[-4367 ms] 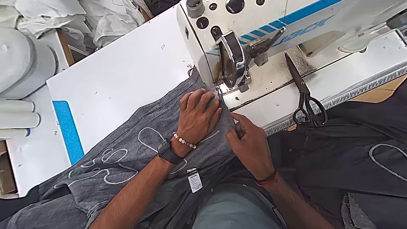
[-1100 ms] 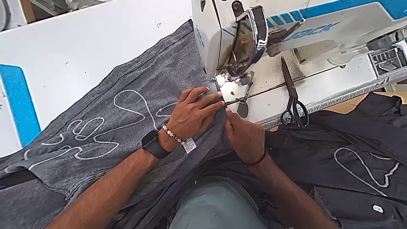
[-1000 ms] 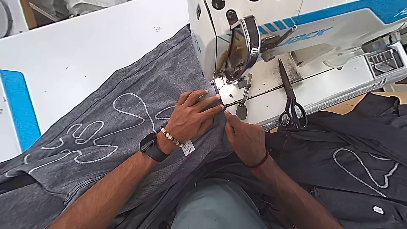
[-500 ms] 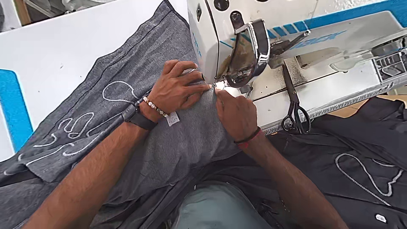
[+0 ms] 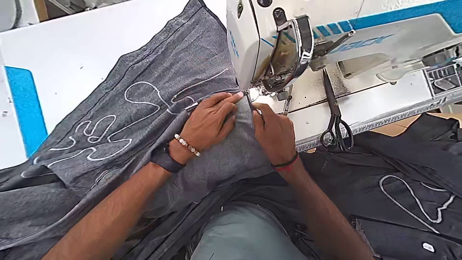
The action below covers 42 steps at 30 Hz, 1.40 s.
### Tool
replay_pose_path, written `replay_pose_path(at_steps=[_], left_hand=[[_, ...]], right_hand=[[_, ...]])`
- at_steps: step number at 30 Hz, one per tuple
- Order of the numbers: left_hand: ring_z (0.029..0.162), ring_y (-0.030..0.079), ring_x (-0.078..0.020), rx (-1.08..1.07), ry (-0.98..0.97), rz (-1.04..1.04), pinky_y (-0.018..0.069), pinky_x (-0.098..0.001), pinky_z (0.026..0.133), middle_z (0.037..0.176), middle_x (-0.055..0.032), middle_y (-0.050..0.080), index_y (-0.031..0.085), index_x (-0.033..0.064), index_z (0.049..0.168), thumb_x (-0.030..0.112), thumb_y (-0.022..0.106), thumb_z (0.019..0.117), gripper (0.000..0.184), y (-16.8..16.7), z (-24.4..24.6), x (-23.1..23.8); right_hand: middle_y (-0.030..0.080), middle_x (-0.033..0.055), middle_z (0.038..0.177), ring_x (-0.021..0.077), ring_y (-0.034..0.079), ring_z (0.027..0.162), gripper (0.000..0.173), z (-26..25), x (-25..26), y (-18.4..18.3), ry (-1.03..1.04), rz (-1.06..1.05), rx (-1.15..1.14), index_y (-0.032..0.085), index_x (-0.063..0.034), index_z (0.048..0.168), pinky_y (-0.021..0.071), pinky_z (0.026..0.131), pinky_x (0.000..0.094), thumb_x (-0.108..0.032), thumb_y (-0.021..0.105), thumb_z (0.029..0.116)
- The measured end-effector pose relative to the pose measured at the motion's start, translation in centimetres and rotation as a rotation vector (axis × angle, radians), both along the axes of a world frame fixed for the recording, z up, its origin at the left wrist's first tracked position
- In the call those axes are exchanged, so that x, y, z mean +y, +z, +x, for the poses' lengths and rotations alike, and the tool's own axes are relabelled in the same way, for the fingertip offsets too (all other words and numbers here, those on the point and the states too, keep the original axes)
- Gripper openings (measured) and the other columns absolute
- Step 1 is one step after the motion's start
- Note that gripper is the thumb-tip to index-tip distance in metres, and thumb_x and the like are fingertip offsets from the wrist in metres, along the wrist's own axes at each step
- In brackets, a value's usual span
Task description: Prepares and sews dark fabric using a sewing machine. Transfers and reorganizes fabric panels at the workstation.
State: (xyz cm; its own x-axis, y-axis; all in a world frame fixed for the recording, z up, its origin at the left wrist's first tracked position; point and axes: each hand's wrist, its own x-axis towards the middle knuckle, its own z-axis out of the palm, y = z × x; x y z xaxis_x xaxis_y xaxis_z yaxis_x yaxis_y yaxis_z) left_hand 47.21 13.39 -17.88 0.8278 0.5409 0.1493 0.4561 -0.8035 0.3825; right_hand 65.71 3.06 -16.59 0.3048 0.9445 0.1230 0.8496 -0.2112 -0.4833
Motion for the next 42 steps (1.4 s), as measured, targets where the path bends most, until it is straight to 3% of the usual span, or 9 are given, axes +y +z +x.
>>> replay_pose_path(at_steps=[7, 11, 16, 23, 27, 29, 34, 37, 42], left_hand=[[0.141, 0.047, -0.0257, 0.065, -0.089, 0.138, 0.0385, -0.0437, 0.112, 0.149, -0.0027, 0.057, 0.066, 0.0090, 0.114, 0.029, 0.042, 0.1030, 0.033, -0.1, -0.4, 3.4], [0.144, 0.044, -0.0359, 0.220, 0.185, 0.169, 0.0375, -0.0545, 0.115, 0.158, -0.0147, 0.046, 0.064, 0.0043, 0.124, 0.027, 0.045, 0.1013, 0.038, 2.1, 0.4, -3.5], [0.157, 0.015, -0.0441, 0.303, 0.470, 0.025, 0.0064, -0.0790, 0.118, 0.170, -0.0168, 0.023, 0.027, 0.0241, 0.165, 0.072, 0.025, 0.1006, 0.080, 0.2, -4.9, -8.4], [0.149, 0.037, -0.0361, 0.336, -0.022, 0.131, 0.0233, -0.0616, 0.120, 0.158, -0.0111, 0.046, 0.041, 0.0202, 0.157, 0.084, 0.031, 0.0906, 0.093, 0.7, -10.7, 6.2], [0.128, 0.057, -0.0409, 0.468, 0.105, 0.025, 0.0450, -0.0656, 0.103, 0.133, -0.0139, 0.066, 0.067, 0.0155, 0.131, 0.057, 0.072, 0.0888, 0.059, 7.4, -4.9, 2.9], [0.116, 0.065, -0.0361, 0.188, 0.194, 0.054, 0.0498, -0.0581, 0.097, 0.115, -0.0128, 0.073, 0.074, 0.0112, 0.114, 0.042, 0.059, 0.1012, 0.036, 7.5, -0.7, -0.7], [0.139, 0.053, -0.0256, -0.088, 0.106, 0.147, 0.0409, -0.0450, 0.116, 0.143, -0.0052, 0.062, 0.070, 0.0116, 0.129, 0.022, 0.051, 0.1042, 0.033, -0.1, 2.7, -1.1], [0.145, 0.047, -0.0217, -0.053, 0.046, 0.135, 0.0371, -0.0428, 0.119, 0.151, 0.0000, 0.057, 0.065, 0.0163, 0.140, 0.027, 0.046, 0.1064, 0.040, -0.9, 1.4, -0.9], [0.147, 0.043, -0.0202, -0.034, 0.060, 0.105, 0.0343, -0.0425, 0.121, 0.154, 0.0016, 0.054, 0.061, 0.0157, 0.144, 0.028, 0.044, 0.1069, 0.043, -1.0, 1.1, -0.6]], right_hand=[[0.055, 0.0039, 0.053, 0.0250, 0.056, 0.045, 0.040, -2.0, 0.6, -0.5, -0.051, -0.071, -0.245, 0.065, -0.0173, 0.139, 0.0415, 0.041, 0.0406, -0.024, 0.044, 0.1069], [0.061, 0.0037, 0.059, 0.0239, 0.059, 0.047, 0.040, -2.2, 0.7, -0.7, -0.080, -0.015, -0.258, 0.066, -0.0182, 0.140, 0.0423, 0.041, 0.0397, -0.022, 0.046, 0.1049], [0.062, 0.0099, 0.113, 0.0287, 0.056, 0.107, 0.041, -1.4, -2.5, -2.7, -0.009, 0.083, -0.307, 0.062, -0.0365, 0.143, 0.0415, 0.089, 0.0475, -0.030, 0.049, 0.1052], [0.035, 0.0086, 0.167, 0.0363, 0.034, 0.148, 0.078, -2.8, -3.7, -3.3, 0.000, -0.014, -0.311, 0.040, -0.0251, 0.160, 0.0252, 0.116, 0.0623, -0.072, 0.036, 0.0985], [0.035, 0.0082, 0.167, 0.0358, 0.033, 0.149, 0.082, -3.0, -3.9, -3.4, 0.000, -0.038, -0.304, 0.039, -0.0219, 0.161, 0.0228, 0.117, 0.0631, -0.074, 0.034, 0.0977], [0.039, 0.0078, 0.165, 0.0362, 0.035, 0.149, 0.077, -2.5, -4.1, -2.8, 0.041, -0.024, -0.279, 0.048, -0.0200, 0.155, 0.0251, 0.117, 0.0625, -0.072, 0.036, 0.0988], [0.071, 0.0051, 0.128, 0.0253, 0.065, 0.121, 0.032, 2.5, -5.0, -0.2, 0.095, 0.135, -0.065, 0.077, -0.0148, 0.115, 0.0543, 0.099, 0.0470, -0.038, 0.059, 0.1016], [0.071, 0.0123, 0.118, 0.0307, 0.066, 0.111, 0.027, 7.7, -3.9, 1.2, 0.032, 0.108, -0.085, 0.075, -0.0123, 0.118, 0.0555, 0.090, 0.0491, -0.014, 0.057, 0.0988], [0.068, 0.0114, 0.106, 0.0297, 0.065, 0.097, 0.026, 6.9, -0.5, -0.6, 0.157, 0.092, -0.067, 0.078, -0.0198, 0.116, 0.0544, 0.077, 0.0476, -0.017, 0.063, 0.0960]])
